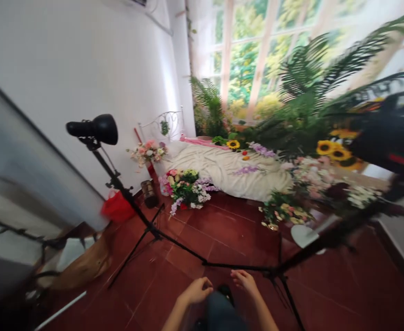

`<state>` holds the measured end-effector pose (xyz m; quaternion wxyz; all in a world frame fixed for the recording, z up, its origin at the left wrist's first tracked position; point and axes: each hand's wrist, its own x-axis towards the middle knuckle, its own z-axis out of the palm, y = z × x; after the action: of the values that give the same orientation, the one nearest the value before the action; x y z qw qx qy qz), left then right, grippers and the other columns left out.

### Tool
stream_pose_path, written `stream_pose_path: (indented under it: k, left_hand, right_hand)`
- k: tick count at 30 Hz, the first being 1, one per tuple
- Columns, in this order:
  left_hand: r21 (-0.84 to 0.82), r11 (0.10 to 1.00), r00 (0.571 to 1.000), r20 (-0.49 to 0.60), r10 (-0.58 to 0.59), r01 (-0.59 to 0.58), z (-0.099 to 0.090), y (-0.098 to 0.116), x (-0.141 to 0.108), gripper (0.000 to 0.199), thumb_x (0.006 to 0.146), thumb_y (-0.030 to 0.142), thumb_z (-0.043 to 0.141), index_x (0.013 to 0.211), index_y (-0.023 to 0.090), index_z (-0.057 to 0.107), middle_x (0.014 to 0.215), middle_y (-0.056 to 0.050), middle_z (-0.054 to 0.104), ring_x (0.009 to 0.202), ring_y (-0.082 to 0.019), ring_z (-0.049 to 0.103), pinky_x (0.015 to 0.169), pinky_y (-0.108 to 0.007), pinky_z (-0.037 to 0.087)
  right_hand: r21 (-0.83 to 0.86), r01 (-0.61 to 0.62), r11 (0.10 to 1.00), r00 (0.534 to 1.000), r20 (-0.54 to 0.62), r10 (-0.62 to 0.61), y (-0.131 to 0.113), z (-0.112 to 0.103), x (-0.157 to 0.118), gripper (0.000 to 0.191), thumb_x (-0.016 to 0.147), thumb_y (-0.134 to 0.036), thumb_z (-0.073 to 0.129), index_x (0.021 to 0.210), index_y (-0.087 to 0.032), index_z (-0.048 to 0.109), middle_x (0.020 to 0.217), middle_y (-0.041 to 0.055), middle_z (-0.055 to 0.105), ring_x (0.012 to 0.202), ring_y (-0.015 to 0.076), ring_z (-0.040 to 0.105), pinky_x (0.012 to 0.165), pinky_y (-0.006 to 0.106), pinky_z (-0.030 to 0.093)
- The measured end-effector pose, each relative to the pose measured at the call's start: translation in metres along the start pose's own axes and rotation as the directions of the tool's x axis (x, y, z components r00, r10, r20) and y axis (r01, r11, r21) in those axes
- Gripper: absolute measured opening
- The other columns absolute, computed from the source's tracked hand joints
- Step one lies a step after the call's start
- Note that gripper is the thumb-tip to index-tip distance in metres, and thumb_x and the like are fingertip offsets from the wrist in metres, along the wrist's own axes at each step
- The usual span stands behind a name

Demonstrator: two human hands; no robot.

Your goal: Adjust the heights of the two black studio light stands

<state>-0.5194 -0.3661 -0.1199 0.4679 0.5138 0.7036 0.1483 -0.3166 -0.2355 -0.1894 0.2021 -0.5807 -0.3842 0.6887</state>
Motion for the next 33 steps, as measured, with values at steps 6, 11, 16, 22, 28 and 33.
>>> stream_pose_path:
  k: [6,11,16,22,28,33]
  left_hand:
    - [0.078,0.981,0.984,0.009,0.177,-0.177,0.036,0.072,0.035,0.031,0.079,0.041,0.045,0.088,0.018,0.063,0.09,-0.005,0.067,0.081,-0.017,0.058,0.073,-0.027,0.042]
    - [0.175,0.957,0.973,0.049,0.224,-0.229,0.072,0.152,0.082,0.033,0.079,0.045,0.046,0.078,0.015,0.06,0.075,-0.003,0.064,0.071,-0.015,0.055,0.066,-0.026,0.039]
    - [0.033,0.882,0.883,0.001,0.47,-0.47,0.099,0.303,0.132,0.03,0.081,0.044,0.046,0.081,0.016,0.057,0.078,-0.003,0.062,0.072,-0.014,0.054,0.068,-0.025,0.041]
    - [-0.175,0.586,0.608,-0.335,0.72,-0.791,0.124,0.504,0.17,0.04,0.081,0.043,0.052,0.113,0.018,0.048,0.113,-0.01,0.057,0.102,-0.016,0.054,0.09,-0.032,0.041]
    - [-0.165,0.457,0.473,-0.503,0.723,-0.874,0.154,0.608,0.187,0.038,0.086,0.041,0.046,0.116,0.018,0.043,0.111,-0.011,0.058,0.104,-0.018,0.056,0.092,-0.035,0.042]
    - [-0.109,0.567,0.526,-0.547,0.652,-0.816,0.169,0.624,0.192,0.031,0.09,0.044,0.035,0.102,0.02,0.049,0.086,-0.003,0.063,0.079,-0.014,0.06,0.077,-0.028,0.045]
  right_hand:
    - [0.291,0.091,0.952,0.968,-0.25,-0.016,0.012,-0.158,-0.021,0.023,0.055,-0.039,0.067,0.068,-0.02,0.063,0.073,0.0079,0.07,0.06,0.0188,0.065,0.051,0.025,0.049]
    - [0.438,0.161,0.884,0.957,-0.29,-0.031,-0.019,-0.249,-0.039,0.028,0.062,-0.037,0.068,0.083,-0.019,0.063,0.081,0.007,0.071,0.066,0.0161,0.066,0.057,0.024,0.05]
    - [0.5,0.247,0.83,0.954,-0.277,-0.117,-0.091,-0.336,-0.053,0.024,0.069,-0.034,0.065,0.087,-0.019,0.062,0.085,0.0063,0.071,0.068,0.0138,0.065,0.063,0.023,0.049]
    - [0.553,0.2,0.809,0.977,-0.051,-0.207,-0.167,-0.412,-0.05,0.028,0.082,-0.047,0.051,0.088,-0.02,0.058,0.09,0.0053,0.069,0.07,0.0127,0.064,0.065,0.024,0.049]
    - [0.531,0.179,0.828,0.964,0.073,-0.255,-0.195,-0.437,-0.041,0.027,0.085,-0.046,0.048,0.087,-0.021,0.057,0.087,0.0038,0.068,0.068,0.0118,0.062,0.062,0.023,0.047]
    - [0.591,0.09,0.801,0.93,0.238,-0.281,-0.196,-0.45,-0.039,0.029,0.087,-0.045,0.046,0.079,-0.019,0.057,0.081,0.0034,0.067,0.065,0.011,0.06,0.061,0.021,0.046]
